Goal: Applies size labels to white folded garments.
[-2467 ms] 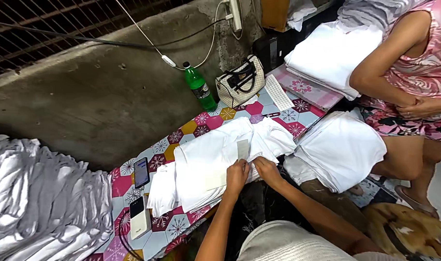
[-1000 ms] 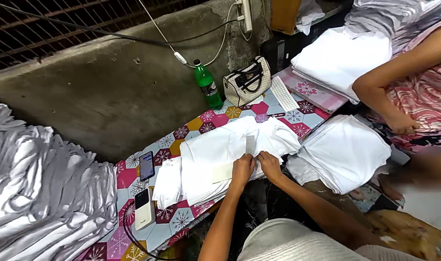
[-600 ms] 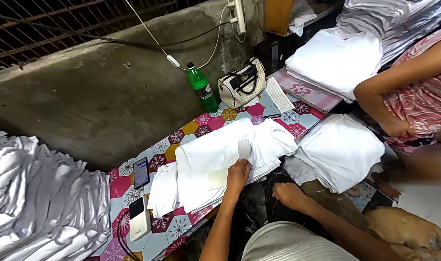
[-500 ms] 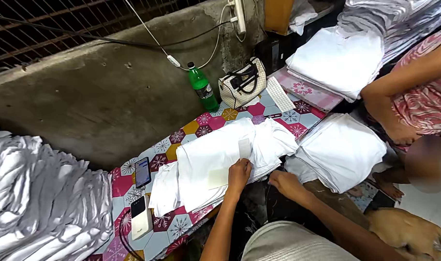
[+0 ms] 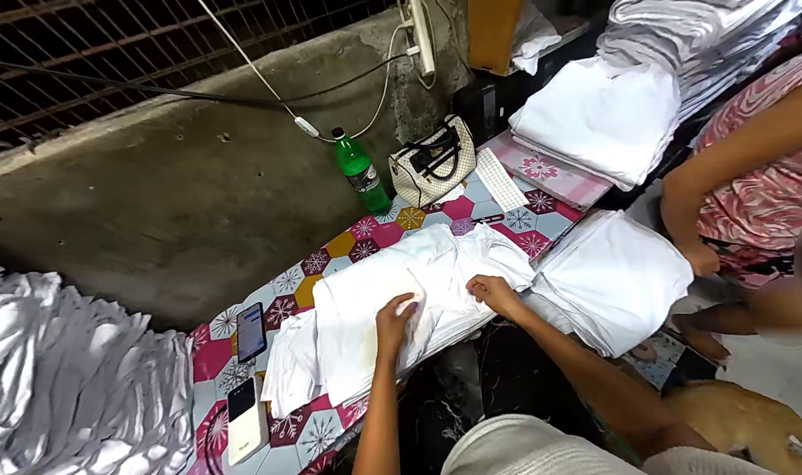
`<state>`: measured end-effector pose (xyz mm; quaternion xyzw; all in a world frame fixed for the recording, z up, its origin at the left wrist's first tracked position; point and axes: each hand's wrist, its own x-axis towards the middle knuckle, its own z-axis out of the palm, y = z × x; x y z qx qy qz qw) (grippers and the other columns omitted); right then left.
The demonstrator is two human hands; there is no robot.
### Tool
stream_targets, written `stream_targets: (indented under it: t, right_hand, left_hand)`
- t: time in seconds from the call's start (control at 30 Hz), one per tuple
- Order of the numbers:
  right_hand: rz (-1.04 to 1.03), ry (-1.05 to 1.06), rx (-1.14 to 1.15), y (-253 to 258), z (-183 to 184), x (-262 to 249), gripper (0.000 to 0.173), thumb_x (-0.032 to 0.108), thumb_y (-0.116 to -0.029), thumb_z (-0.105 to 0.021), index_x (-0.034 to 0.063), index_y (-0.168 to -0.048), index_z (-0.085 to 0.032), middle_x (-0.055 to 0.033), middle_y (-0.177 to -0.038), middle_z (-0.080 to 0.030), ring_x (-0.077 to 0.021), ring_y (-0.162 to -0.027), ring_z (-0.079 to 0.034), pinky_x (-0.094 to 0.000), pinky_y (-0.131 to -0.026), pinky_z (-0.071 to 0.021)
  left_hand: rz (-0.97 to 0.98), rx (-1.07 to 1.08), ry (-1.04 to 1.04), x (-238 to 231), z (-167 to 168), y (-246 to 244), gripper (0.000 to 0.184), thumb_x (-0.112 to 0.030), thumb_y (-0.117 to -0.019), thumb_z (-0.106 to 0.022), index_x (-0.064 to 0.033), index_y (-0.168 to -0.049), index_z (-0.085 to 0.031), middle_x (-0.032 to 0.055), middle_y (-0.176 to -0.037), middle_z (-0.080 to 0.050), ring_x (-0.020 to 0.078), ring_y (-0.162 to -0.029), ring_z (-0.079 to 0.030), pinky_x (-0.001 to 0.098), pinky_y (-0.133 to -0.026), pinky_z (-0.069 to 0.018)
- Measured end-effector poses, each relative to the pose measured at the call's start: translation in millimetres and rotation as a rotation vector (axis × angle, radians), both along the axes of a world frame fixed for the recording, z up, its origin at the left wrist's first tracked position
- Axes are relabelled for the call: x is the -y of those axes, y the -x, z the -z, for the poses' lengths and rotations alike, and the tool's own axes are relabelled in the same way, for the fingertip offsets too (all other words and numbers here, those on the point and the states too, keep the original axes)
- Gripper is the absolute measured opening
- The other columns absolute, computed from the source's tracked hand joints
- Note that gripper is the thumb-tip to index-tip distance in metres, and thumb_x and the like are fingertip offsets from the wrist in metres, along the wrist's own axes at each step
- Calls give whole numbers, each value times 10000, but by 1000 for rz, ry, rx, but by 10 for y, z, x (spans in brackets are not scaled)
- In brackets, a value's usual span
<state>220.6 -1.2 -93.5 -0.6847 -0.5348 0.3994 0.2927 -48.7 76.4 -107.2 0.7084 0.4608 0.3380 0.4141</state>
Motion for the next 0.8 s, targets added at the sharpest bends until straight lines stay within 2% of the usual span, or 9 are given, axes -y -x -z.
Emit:
stream_targets:
  t: [0.07,0.13,0.2,0.3,0.37,0.5,0.6,0.67,0.8]
  right_hand:
    - [57,-120,133,-215,-66,-42,289,92,-1047,-507,-23,-1234,-694,-224,-1199,-694,-333,-1105,-681,-485,-1024,-513]
    - [117,-198,252,-447,-111,-158,293,65,-1041,-499,-33,-1218,-710,-253,-1252,-669,-382,-1199,-636,-516,-1083,-467]
    - [169,-215,337,-666,-114,-372,308,53,-1040,-486,-47,-1243,-694,-269,-1300,-643,-400,-1255,-602,-521,-1114,-439]
    - [281,-247,451,-983,34,-768,327,4,-1026,-468,-36,-1274,-678,-270,-1326,-627,-426,-1273,-584,-550,-1095,-452]
    - [317,-261,515,-1192,186,-1023,331,-40,-1000,-493,-31,-1275,-678,-266,-1329,-617,-447,-1279,-561,-587,-1059,-462]
    - [140,-202,598,-1428,464,-1408,429,-17,-1009,-531,25,-1434,-578,-224,-1488,-536,-459,-1407,-447,-626,-1119,-374]
    - [41,-141,644,-1433,495,-1524,402,-8,-1005,-541,8,-1402,-600,-268,-1381,-595,-469,-1348,-500,-623,-1130,-358]
    - [25,-76,648,-1443,461,-1568,352,24,-1006,-565,-32,-1349,-621,-314,-1360,-571,-500,-1328,-492,-643,-1100,-376]
    - [50,-29,589,-1512,437,-1485,330,-13,-936,-650,-114,-1249,-633,-357,-1395,-510,-528,-1287,-516,-656,-1033,-452]
  left_hand:
    - [-123,173,112,-42,-39,235,299,-30,-910,-693,52,-1198,-692,184,-1265,-687,242,-1188,-651,432,-1038,-513]
    - [-271,247,186,-92,-19,506,450,-6,-902,-689,48,-1339,-596,202,-1401,-592,263,-1259,-594,447,-1043,-505]
    - [-410,119,185,-175,66,774,681,-24,-880,-742,31,-1492,-449,259,-1496,-490,335,-1353,-520,485,-1106,-450]
    - [-548,-253,17,-157,-85,884,849,-163,-874,-791,58,-1557,-338,427,-1467,-403,580,-1338,-433,661,-1093,-373]
    - [-566,-390,-115,-6,-330,763,706,-197,-924,-736,75,-1500,-433,450,-1516,-309,647,-1367,-348,713,-1103,-324]
    - [-328,-386,-241,517,-573,164,248,-106,-986,-621,77,-1126,-712,312,-1204,-652,448,-1133,-640,556,-961,-524]
    - [-140,-421,-258,804,-388,-229,182,-101,-949,-653,36,-976,-770,250,-1080,-705,440,-1062,-661,601,-935,-502]
    - [-95,-440,-327,845,-195,-358,162,-105,-936,-669,12,-961,-780,222,-1088,-711,423,-1056,-664,584,-920,-516]
    - [-100,-432,-525,677,4,-435,271,-182,-895,-715,8,-1084,-751,237,-1129,-681,444,-1064,-643,580,-904,-515]
